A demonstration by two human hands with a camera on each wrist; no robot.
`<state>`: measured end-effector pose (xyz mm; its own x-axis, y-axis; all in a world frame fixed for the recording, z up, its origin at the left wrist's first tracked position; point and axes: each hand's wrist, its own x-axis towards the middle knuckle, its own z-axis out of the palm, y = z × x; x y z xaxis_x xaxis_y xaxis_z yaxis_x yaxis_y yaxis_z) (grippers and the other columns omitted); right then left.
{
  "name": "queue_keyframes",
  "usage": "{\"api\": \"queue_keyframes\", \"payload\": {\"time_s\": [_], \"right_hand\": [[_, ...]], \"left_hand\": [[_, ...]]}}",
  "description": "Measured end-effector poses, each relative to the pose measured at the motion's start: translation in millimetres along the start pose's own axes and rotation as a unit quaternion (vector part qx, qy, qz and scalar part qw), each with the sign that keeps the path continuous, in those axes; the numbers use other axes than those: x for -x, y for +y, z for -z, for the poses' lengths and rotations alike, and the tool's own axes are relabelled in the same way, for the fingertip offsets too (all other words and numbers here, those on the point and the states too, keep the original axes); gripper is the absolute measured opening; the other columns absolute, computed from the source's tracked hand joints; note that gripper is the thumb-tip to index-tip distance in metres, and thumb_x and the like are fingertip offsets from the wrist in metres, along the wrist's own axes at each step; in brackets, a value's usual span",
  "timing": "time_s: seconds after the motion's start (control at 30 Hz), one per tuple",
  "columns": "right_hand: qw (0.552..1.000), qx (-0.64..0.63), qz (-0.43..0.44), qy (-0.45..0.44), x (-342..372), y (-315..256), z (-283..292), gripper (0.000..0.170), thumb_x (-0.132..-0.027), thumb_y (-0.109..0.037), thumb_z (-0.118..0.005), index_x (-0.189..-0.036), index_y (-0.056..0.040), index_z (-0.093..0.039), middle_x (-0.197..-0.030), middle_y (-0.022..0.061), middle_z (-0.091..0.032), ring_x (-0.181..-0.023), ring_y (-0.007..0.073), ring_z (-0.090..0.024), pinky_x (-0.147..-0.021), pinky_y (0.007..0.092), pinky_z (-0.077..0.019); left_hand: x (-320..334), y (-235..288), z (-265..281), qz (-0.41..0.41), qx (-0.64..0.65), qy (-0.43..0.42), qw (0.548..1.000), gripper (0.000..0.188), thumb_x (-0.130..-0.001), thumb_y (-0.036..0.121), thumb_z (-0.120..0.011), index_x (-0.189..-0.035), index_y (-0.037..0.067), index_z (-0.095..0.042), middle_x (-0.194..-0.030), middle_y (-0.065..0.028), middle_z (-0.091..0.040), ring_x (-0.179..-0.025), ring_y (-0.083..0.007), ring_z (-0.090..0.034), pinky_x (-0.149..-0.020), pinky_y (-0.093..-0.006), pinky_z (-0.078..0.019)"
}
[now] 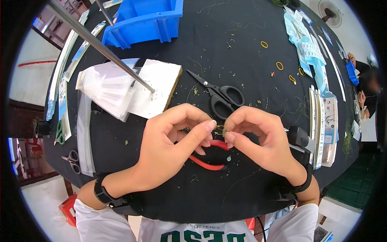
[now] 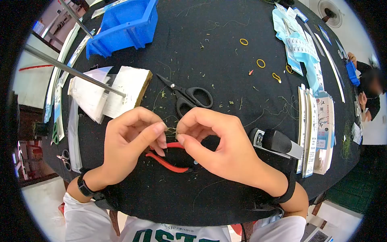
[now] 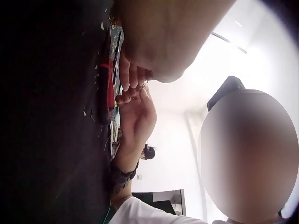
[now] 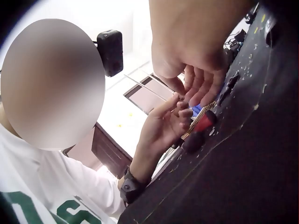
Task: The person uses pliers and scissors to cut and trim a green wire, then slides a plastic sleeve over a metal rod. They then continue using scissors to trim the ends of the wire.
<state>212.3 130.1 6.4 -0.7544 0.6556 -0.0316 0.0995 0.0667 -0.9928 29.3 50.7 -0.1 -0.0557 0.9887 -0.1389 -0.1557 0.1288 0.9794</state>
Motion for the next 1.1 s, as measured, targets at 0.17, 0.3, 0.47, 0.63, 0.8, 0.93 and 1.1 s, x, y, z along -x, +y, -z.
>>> {"api": "queue_keyframes", "payload": {"time_s": [0.17, 0.3, 0.47, 0.63, 0.8, 0.93, 1.1], "right_hand": [[1.0, 0.015, -0.018, -0.015, 0, -2, 3, 0.006, -0.083, 0.004, -0.058, -0.088, 0.0035, -0.059, -0.085, 0.0049, -0.059, -0.075, 0.0095, -0.059, -0.072, 0.0239, -0.0488], [1.0, 0.013, 0.009, 0.009, -1, 5, 0, 0.004, -0.083, -0.001, -0.061, -0.086, 0.0005, -0.061, -0.074, 0.0017, -0.061, -0.066, 0.0059, -0.058, -0.059, 0.0209, -0.0456], [0.965, 0.255, -0.053, -0.044, 2, -11, 15, 0.009, -0.078, -0.009, -0.067, -0.078, -0.0017, -0.061, -0.066, 0.0046, -0.061, -0.055, 0.0166, -0.059, -0.054, 0.0277, -0.0455], [0.913, 0.4, -0.061, -0.057, 2, -26, 21, 0.014, -0.071, -0.005, -0.073, -0.082, -0.0027, -0.065, -0.072, 0.0068, -0.062, -0.061, 0.0178, -0.059, -0.057, 0.0269, -0.0454], [0.927, 0.33, 0.171, 0.051, -2, -19, 13, 0.022, -0.069, 0.0, -0.071, -0.09, -0.0013, -0.064, -0.084, 0.0086, -0.065, -0.082, 0.0254, -0.06, -0.076, 0.0337, -0.0456], [0.943, 0.267, 0.198, 0.02, -2, -9, 12, 0.016, -0.07, 0.004, -0.067, -0.085, -0.0005, -0.064, -0.082, 0.0085, -0.065, -0.078, 0.0246, -0.06, -0.074, 0.033, -0.0457], [0.964, 0.2, 0.174, 0.009, -1, -8, 10, 0.01, -0.072, 0.005, -0.064, -0.082, 0.0006, -0.063, -0.079, 0.009, -0.065, -0.073, 0.0214, -0.059, -0.07, 0.0306, -0.045]], "left_hand": [[0, 0, 2, -0.025, 0.0, 0.011, 1.0, 0.012, -0.093, 0.008, -0.056, -0.093, -0.004, -0.058, -0.077, -0.0082, -0.062, -0.068, -0.0126, -0.062, -0.056, -0.0248, -0.054], [-1, 0, 2, -0.032, 0.007, 0.015, 0.999, 0.013, -0.093, 0.009, -0.056, -0.092, -0.004, -0.059, -0.077, -0.0078, -0.061, -0.068, -0.0123, -0.061, -0.056, -0.0244, -0.0536], [-1, -2, 1, -0.019, 0.018, 0.014, 1.0, 0.013, -0.093, 0.007, -0.056, -0.096, -0.005, -0.06, -0.08, -0.0096, -0.063, -0.07, -0.0129, -0.062, -0.057, -0.0242, -0.0535], [2, 2, -2, 0.0, 0.01, -0.006, 1.0, 0.012, -0.092, 0.004, -0.056, -0.098, -0.006, -0.06, -0.083, -0.0106, -0.064, -0.072, -0.0134, -0.063, -0.058, -0.024, -0.0538], [6, 4, -4, -0.058, -0.074, -0.012, 0.995, 0.011, -0.091, 0.001, -0.057, -0.097, -0.006, -0.061, -0.085, -0.0106, -0.065, -0.074, -0.0136, -0.064, -0.061, -0.0236, -0.0544], [9, 3, -3, -0.103, -0.15, -0.026, 0.983, 0.009, -0.088, -0.001, -0.059, -0.096, -0.006, -0.062, -0.087, -0.0114, -0.065, -0.076, -0.014, -0.066, -0.063, -0.0234, -0.0546], [5, 1, -1, -0.213, -0.227, -0.019, 0.95, 0.009, -0.083, -0.004, -0.064, -0.092, -0.005, -0.064, -0.085, -0.0125, -0.065, -0.074, -0.0149, -0.066, -0.063, -0.0234, -0.0524]]}}
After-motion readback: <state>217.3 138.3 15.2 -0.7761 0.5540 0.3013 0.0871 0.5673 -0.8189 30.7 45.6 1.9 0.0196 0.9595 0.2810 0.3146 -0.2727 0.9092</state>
